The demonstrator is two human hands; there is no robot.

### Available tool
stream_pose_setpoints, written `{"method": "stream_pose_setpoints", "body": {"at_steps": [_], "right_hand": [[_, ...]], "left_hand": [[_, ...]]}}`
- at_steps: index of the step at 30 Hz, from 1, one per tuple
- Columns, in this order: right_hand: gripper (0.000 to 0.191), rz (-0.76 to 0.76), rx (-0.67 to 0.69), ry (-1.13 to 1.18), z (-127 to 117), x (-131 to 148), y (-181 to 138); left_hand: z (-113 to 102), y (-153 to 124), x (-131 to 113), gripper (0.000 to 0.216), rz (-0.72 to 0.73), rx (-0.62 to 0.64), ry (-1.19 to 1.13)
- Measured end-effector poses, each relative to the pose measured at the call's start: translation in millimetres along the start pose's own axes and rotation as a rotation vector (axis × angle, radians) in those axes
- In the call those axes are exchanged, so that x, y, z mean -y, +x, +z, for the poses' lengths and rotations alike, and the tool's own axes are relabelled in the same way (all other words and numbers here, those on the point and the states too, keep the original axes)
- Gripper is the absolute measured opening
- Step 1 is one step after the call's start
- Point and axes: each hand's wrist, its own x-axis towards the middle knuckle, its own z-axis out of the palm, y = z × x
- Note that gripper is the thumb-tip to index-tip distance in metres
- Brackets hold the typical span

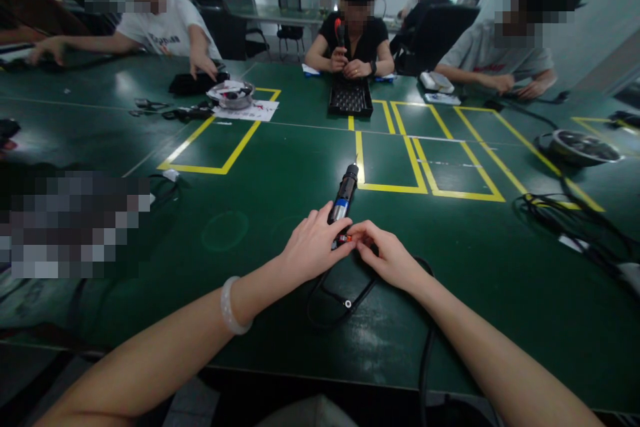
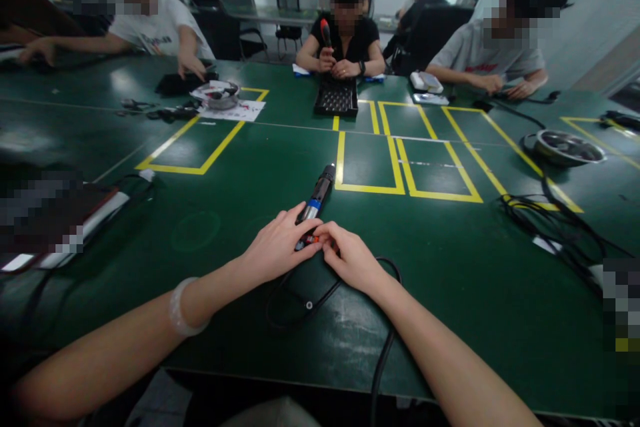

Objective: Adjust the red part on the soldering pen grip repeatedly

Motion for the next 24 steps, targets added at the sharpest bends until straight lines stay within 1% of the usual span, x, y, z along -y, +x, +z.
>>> {"method": "stream_pose_setpoints", "body": {"at_steps": [3,7,10,13,18,24], "right_hand": [[0.025,0.007,-0.009,0.008,-4,-1,-1],[0.024,0.018,-0.061,0.025,-11,-3,-3],[0.022,0.018,-0.106,0.009,-16,-4,-3],[0.022,-0.002,-0.149,-0.021,-18,-5,-3],[0.024,-0.019,-0.187,-0.060,-16,-7,-2],[0.022,-0.019,-0.160,-0.077,-14,-8,-2]], "left_hand": [[0,2,3,0.033,0.014,-0.016,-0.020],[2,2,11,0.033,0.025,-0.040,-0.013],[2,0,23,0.034,0.016,-0.047,0.010],[-3,-2,40,0.035,-0.019,-0.048,0.041],[-14,-2,82,0.040,-0.126,-0.033,0.094],[-24,-2,153,0.048,-0.278,-0.005,0.160]]}}
